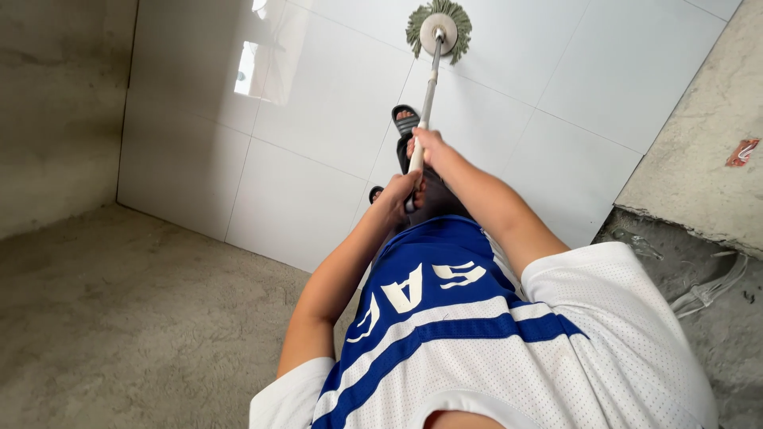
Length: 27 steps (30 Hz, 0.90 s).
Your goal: The person mops a white tiled floor using a spin mop, moving the mop head back and forth across the surface. The camera is mounted on the person's head, providing a first-person view of the cleaning process.
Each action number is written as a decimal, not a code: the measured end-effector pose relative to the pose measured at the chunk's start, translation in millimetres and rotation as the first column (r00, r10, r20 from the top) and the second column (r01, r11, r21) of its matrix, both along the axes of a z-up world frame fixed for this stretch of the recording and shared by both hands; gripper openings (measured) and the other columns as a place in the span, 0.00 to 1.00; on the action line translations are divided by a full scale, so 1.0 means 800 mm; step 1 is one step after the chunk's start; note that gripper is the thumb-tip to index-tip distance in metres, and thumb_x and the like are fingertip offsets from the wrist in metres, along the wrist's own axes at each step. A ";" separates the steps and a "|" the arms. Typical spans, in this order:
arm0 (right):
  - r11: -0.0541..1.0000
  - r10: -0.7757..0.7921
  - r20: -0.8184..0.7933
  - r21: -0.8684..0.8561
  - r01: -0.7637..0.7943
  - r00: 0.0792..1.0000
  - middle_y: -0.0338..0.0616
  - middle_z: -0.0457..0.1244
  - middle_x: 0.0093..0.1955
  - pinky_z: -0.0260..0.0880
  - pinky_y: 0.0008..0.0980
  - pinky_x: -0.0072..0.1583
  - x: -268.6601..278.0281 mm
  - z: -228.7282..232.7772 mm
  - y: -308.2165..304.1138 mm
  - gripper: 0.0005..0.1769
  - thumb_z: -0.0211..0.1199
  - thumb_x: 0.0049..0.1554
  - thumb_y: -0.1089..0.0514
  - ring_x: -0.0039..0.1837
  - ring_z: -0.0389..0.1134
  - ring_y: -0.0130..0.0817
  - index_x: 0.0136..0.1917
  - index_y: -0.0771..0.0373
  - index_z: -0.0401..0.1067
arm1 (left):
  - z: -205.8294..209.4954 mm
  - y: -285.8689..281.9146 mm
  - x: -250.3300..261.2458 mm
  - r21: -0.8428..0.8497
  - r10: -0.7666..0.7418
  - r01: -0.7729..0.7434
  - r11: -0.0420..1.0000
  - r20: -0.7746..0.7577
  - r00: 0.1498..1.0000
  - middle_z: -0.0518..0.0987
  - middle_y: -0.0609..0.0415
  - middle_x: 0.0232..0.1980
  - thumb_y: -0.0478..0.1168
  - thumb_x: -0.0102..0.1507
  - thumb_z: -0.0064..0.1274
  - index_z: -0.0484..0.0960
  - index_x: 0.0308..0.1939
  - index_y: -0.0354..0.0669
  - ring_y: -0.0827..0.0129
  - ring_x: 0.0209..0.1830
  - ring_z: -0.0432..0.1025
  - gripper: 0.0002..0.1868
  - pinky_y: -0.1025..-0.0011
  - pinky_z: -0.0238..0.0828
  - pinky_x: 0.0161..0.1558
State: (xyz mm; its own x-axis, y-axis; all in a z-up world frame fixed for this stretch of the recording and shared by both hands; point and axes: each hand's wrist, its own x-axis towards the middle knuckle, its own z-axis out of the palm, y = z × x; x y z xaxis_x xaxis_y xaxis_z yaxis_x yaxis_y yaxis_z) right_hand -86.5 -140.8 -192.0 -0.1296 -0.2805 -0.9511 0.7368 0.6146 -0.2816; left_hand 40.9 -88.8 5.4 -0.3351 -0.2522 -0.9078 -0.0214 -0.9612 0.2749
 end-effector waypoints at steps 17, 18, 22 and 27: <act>0.997 -0.054 -0.219 0.049 0.067 0.974 0.49 0.61 0.35 0.65 0.28 0.29 -0.250 0.179 -0.304 0.25 0.54 0.65 0.62 0.30 0.59 0.32 0.73 0.47 0.57 | 0.056 -0.324 -0.272 0.084 -0.009 0.006 0.996 0.043 0.999 0.65 0.53 0.22 0.38 0.65 0.42 0.64 0.27 0.39 0.72 0.15 0.56 0.12 0.75 0.51 0.16; 0.996 -0.065 -0.240 0.042 0.077 0.969 0.52 0.61 0.35 0.64 0.28 0.28 -0.256 0.182 -0.312 0.15 0.54 0.64 0.63 0.30 0.58 0.32 0.64 0.55 0.65 | 0.061 -0.334 -0.278 0.080 -0.019 0.014 0.997 0.053 0.998 0.65 0.53 0.23 0.39 0.66 0.42 0.64 0.29 0.38 0.72 0.15 0.56 0.12 0.75 0.52 0.17; 0.995 -0.073 -0.224 0.057 0.087 0.972 0.50 0.61 0.37 0.66 0.26 0.30 -0.250 0.200 -0.320 0.10 0.53 0.65 0.61 0.33 0.59 0.32 0.60 0.54 0.66 | 0.059 -0.340 -0.274 0.084 -0.027 0.024 0.996 0.043 0.999 0.65 0.53 0.23 0.43 0.69 0.44 0.65 0.31 0.38 0.71 0.15 0.55 0.15 0.75 0.51 0.17; 0.993 0.074 -0.466 -0.046 -0.107 0.882 0.62 0.65 0.36 0.78 0.44 0.25 -0.216 0.041 -0.279 0.37 0.54 0.63 0.60 0.27 0.70 0.41 0.82 0.60 0.45 | 0.029 -0.297 -0.217 -0.081 -0.023 0.027 0.996 0.055 0.998 0.69 0.45 0.26 0.44 0.69 0.46 0.62 0.51 0.24 0.66 0.18 0.65 0.22 0.67 0.61 0.16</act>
